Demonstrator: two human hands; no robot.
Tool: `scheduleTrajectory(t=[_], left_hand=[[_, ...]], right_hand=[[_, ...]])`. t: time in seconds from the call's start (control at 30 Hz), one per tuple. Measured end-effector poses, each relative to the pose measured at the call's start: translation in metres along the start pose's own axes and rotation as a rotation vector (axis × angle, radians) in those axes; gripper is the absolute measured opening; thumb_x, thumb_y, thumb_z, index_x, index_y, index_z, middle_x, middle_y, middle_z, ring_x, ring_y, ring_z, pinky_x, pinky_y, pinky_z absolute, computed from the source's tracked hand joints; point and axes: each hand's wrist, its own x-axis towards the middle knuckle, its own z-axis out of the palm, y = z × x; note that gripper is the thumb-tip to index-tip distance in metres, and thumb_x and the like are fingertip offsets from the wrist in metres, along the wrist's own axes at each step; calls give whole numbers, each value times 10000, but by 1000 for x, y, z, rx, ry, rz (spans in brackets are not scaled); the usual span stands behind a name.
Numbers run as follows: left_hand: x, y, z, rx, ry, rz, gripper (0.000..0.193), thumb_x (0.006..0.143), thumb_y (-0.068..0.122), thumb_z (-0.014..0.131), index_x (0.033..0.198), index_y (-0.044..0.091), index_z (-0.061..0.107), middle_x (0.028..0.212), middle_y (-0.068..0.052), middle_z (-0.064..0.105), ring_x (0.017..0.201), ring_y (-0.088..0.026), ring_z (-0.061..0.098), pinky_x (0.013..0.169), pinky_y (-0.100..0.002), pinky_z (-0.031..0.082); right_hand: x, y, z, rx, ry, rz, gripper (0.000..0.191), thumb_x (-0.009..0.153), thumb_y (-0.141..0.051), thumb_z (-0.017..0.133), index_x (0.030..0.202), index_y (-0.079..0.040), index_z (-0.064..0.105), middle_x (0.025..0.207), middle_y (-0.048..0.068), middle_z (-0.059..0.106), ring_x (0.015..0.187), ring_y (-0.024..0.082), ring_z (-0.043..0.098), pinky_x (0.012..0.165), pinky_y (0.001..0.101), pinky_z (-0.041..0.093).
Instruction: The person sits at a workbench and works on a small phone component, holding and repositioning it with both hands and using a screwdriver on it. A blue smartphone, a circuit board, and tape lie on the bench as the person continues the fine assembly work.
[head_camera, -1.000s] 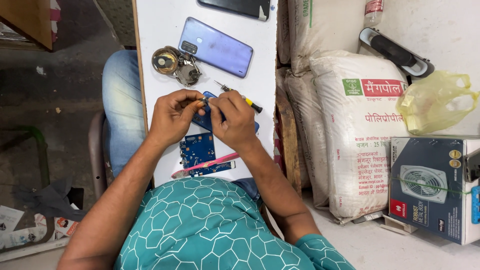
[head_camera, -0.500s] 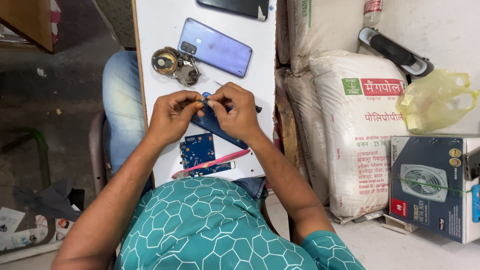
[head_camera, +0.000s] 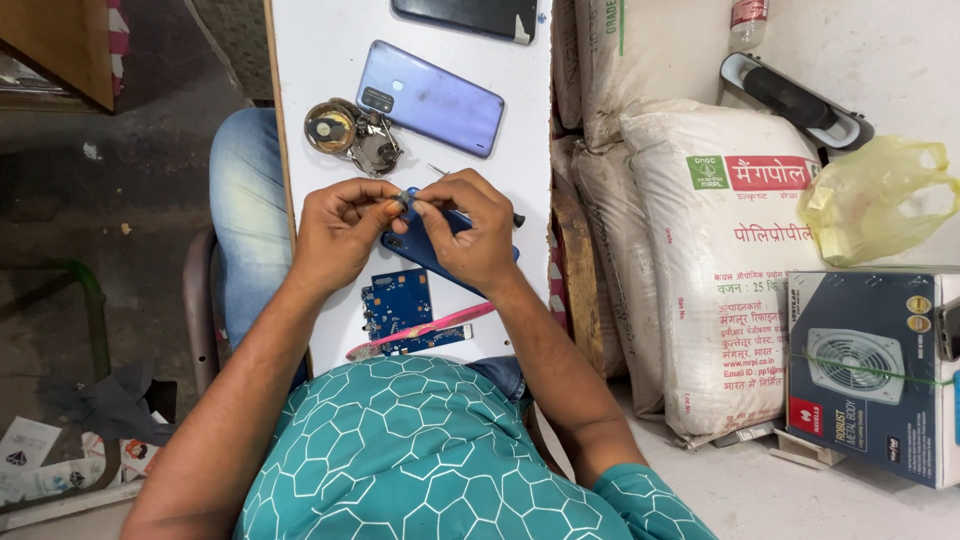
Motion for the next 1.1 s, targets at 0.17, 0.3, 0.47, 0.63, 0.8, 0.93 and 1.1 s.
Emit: scheduleTrajectory(t=[0.17,0.3,0.47,0.63,0.8,0.93,1.1], left_hand=[[1,-6,-4,-99,-29,40,178,1007,1,671,1165,-81,679,954,-112,736,848,-119,714,779,-228,601],[2,-7,-6,-175,-37,44,193,1002,-2,669,1178,-82,667,970,-131,743,868,-139,731,806,-245,618],[2,-8,-7,-203,-45,56,199,1002,-9,668,1186,-84,664,992,-147,746,893,-152,740,822,-254,628],[1,-8,-7,-177,-46,51,201,1002,-4,669,1186,-85,664,1009,-152,751,901,-149,741,827,-254,630],[1,-9,-8,-168,-48,64,203,999,-6,674,1186,-85,665,1007,-155,751,904,-150,741,828,-253,629],[1,-10,-8,-190,-38,59,201,994,-11,674,1181,-84,665,1006,-154,751,909,-155,744,833,-256,632],[0,-11,-8,-169,-32,71,193,1000,-19,676,1180,-86,669,998,-156,747,903,-158,742,822,-257,629]], right_hand=[[-1,-2,1,69,44,43,97,940,-16,744,1035,-6,728,980,105,675,870,156,718,780,266,619],[-1,-6,2,-47,67,-49,115,918,-9,748,1032,-18,746,963,94,689,872,165,707,775,278,585],[-1,-4,7,-55,63,-51,114,906,-32,765,1020,-33,756,938,79,686,844,155,702,732,265,577],[-2,0,11,-67,56,-63,117,904,-39,771,1019,-31,748,939,78,677,840,152,703,721,263,587],[-3,1,12,-105,68,-97,106,904,-27,762,1006,-23,739,938,79,670,842,151,701,722,264,593],[-4,-1,14,-60,88,-72,101,913,-12,746,1012,-14,729,939,87,660,820,141,703,712,257,599],[-3,-1,11,-36,97,-54,95,918,2,737,1011,-12,727,942,85,666,811,133,707,711,255,590]])
